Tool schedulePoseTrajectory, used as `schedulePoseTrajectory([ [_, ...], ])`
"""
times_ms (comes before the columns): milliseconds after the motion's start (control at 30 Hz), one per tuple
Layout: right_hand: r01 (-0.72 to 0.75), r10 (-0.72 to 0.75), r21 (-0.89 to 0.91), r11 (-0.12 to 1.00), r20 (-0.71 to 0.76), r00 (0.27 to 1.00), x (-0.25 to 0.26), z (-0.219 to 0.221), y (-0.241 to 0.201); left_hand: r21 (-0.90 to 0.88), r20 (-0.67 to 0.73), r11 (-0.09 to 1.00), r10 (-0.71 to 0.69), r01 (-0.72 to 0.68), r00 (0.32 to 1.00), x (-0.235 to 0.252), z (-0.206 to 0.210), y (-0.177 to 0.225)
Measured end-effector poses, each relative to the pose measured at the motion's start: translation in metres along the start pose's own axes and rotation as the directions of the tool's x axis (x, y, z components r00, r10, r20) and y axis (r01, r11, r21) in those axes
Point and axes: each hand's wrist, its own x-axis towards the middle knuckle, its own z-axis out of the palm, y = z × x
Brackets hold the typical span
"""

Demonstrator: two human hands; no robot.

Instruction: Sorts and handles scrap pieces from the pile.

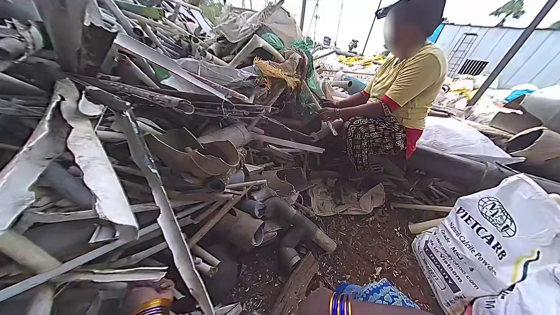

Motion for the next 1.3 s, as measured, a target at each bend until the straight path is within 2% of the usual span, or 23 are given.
schedulePoseTrajectory([
  [67, -0.008, 0.008, -0.003, 1.000, -0.039, 0.999, -0.001, 0.002, -0.001, 0.117, -0.041, 0.992, -0.034, 0.039, 0.999, -0.006, -0.014, -0.001],
  [133, -0.014, 0.014, -0.001, 1.000, -0.054, 0.998, -0.005, 0.001, -0.003, 0.154, -0.086, 0.986, -0.047, 0.059, 0.995, -0.031, -0.021, -0.002],
  [267, -0.083, 0.088, 0.049, 0.995, -0.121, 0.989, -0.011, -0.004, -0.002, 0.175, -0.114, 0.965, -0.176, 0.194, 0.978, -0.118, -0.019, -0.019],
  [400, -0.234, 0.256, 0.125, 0.964, -0.218, 0.942, -0.024, -0.007, 0.005, 0.349, -0.062, 0.904, -0.241, 0.248, 0.968, -0.193, -0.037, -0.021],
  [467, -0.288, 0.320, 0.152, 0.945, -0.277, 0.906, -0.023, -0.006, 0.012, 0.420, -0.067, 0.857, -0.301, 0.301, 0.951, -0.232, -0.043, -0.010],
  [533, -0.311, 0.351, 0.172, 0.935, -0.320, 0.880, -0.020, 0.000, 0.017, 0.403, -0.056, 0.847, -0.356, 0.348, 0.933, -0.266, -0.052, 0.006],
  [667, -0.276, 0.351, 0.233, 0.932, -0.405, 0.844, -0.015, 0.009, 0.027, 0.278, -0.048, 0.858, -0.437, 0.433, 0.898, -0.317, -0.078, 0.048],
  [800, -0.238, 0.322, 0.240, 0.941, -0.419, 0.849, -0.017, 0.016, 0.026, 0.288, -0.048, 0.822, -0.501, 0.492, 0.864, -0.349, -0.121, 0.087],
  [867, -0.237, 0.312, 0.223, 0.946, -0.411, 0.857, -0.017, 0.017, 0.023, 0.396, -0.019, 0.792, -0.499, 0.464, 0.867, -0.364, -0.140, 0.105],
  [933, -0.230, 0.305, 0.221, 0.948, -0.416, 0.857, -0.018, 0.016, 0.020, 0.555, 0.114, 0.746, -0.505, 0.367, 0.855, -0.386, -0.153, 0.125],
  [1000, -0.217, 0.295, 0.222, 0.951, -0.431, 0.853, -0.015, 0.014, 0.019, 0.673, 0.301, 0.707, -0.530, 0.217, 0.793, -0.415, -0.158, 0.141],
  [1067, -0.213, 0.292, 0.222, 0.951, -0.434, 0.852, -0.011, 0.016, 0.018, 0.758, 0.400, 0.649, -0.547, 0.071, 0.735, -0.438, -0.157, 0.148],
  [1133, -0.223, 0.307, 0.232, 0.947, -0.452, 0.837, -0.008, 0.016, 0.018, 0.835, 0.440, 0.544, -0.574, -0.080, 0.691, -0.447, -0.155, 0.151],
  [1233, -0.252, 0.346, 0.243, 0.937, -0.525, 0.778, -0.012, 0.020, 0.022, 0.886, 0.455, 0.384, -0.608, -0.261, 0.651, -0.444, -0.152, 0.150],
  [1300, -0.271, 0.391, 0.291, 0.918, -0.536, 0.748, -0.018, 0.021, 0.024, 0.879, 0.472, 0.374, -0.599, -0.295, 0.647, -0.439, -0.151, 0.147],
])
